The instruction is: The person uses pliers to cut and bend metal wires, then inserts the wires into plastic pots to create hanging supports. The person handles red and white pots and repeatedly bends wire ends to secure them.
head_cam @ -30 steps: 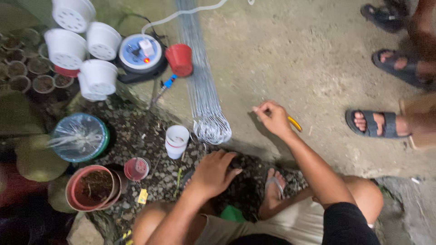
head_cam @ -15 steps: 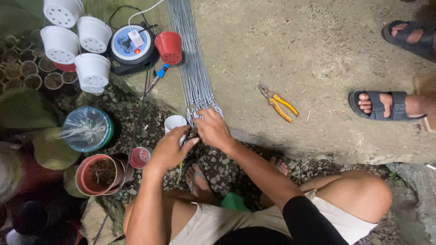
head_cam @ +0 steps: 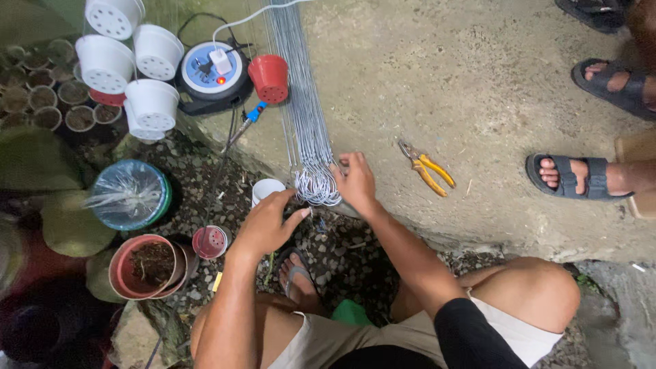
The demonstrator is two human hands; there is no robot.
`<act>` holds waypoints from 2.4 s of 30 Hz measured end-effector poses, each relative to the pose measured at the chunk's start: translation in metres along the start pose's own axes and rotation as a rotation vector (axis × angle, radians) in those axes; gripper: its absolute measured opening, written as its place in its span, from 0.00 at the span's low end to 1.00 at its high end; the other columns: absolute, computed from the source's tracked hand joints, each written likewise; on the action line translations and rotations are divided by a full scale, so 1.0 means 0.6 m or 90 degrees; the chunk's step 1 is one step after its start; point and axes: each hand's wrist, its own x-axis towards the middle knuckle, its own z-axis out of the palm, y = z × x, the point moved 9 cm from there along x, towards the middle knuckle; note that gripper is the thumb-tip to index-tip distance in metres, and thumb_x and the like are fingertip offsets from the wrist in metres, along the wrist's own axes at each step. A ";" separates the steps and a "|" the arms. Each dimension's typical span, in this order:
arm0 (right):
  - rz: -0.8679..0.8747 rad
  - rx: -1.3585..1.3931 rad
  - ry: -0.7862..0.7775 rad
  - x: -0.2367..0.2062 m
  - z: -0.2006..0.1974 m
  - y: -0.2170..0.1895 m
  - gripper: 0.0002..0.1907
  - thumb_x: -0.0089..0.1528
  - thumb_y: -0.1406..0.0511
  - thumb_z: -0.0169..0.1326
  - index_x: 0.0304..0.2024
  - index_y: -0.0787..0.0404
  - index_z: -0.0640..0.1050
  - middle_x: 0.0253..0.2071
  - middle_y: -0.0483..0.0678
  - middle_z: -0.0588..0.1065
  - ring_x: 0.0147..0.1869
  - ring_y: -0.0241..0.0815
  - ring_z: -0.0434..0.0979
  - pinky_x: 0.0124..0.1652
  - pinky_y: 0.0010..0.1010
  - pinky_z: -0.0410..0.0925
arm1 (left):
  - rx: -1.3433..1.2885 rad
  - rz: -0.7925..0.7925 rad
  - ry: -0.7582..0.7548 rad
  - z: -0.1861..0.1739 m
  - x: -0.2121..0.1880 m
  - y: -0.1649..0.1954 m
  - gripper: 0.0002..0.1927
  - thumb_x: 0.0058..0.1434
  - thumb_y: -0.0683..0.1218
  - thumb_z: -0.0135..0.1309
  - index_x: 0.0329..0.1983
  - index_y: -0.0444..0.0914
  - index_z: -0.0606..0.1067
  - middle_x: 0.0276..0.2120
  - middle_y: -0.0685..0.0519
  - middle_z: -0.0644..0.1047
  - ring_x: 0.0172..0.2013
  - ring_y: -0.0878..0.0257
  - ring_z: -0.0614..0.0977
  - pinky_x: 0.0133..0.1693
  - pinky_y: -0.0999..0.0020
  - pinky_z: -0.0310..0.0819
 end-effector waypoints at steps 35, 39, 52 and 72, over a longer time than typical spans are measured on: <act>0.063 -0.101 -0.198 -0.027 -0.003 0.022 0.12 0.67 0.59 0.55 0.36 0.61 0.77 0.27 0.50 0.80 0.30 0.49 0.81 0.33 0.43 0.71 | 0.179 -0.024 0.054 0.064 0.088 0.041 0.14 0.55 0.46 0.65 0.43 0.40 0.77 0.36 0.42 0.80 0.40 0.43 0.82 0.42 0.49 0.76; 0.010 -0.128 -0.141 -0.035 -0.018 0.001 0.10 0.65 0.60 0.58 0.36 0.61 0.77 0.30 0.51 0.79 0.33 0.52 0.80 0.35 0.43 0.71 | 0.109 -0.013 0.094 0.058 0.088 0.033 0.10 0.58 0.42 0.61 0.43 0.40 0.77 0.35 0.42 0.81 0.39 0.43 0.82 0.41 0.50 0.76; -0.325 -0.061 -0.155 -0.098 0.005 -0.037 0.09 0.59 0.59 0.63 0.32 0.57 0.81 0.33 0.45 0.77 0.34 0.47 0.79 0.34 0.38 0.71 | 0.078 -0.030 0.099 0.066 0.085 0.017 0.14 0.57 0.38 0.57 0.47 0.35 0.76 0.36 0.39 0.80 0.40 0.41 0.81 0.43 0.48 0.74; -0.332 -0.068 -0.107 -0.140 -0.041 -0.009 0.08 0.58 0.65 0.61 0.34 0.61 0.76 0.36 0.50 0.71 0.43 0.52 0.75 0.40 0.42 0.70 | 0.069 0.036 0.135 0.073 0.073 0.007 0.18 0.53 0.35 0.57 0.47 0.42 0.75 0.39 0.43 0.78 0.42 0.42 0.80 0.43 0.49 0.73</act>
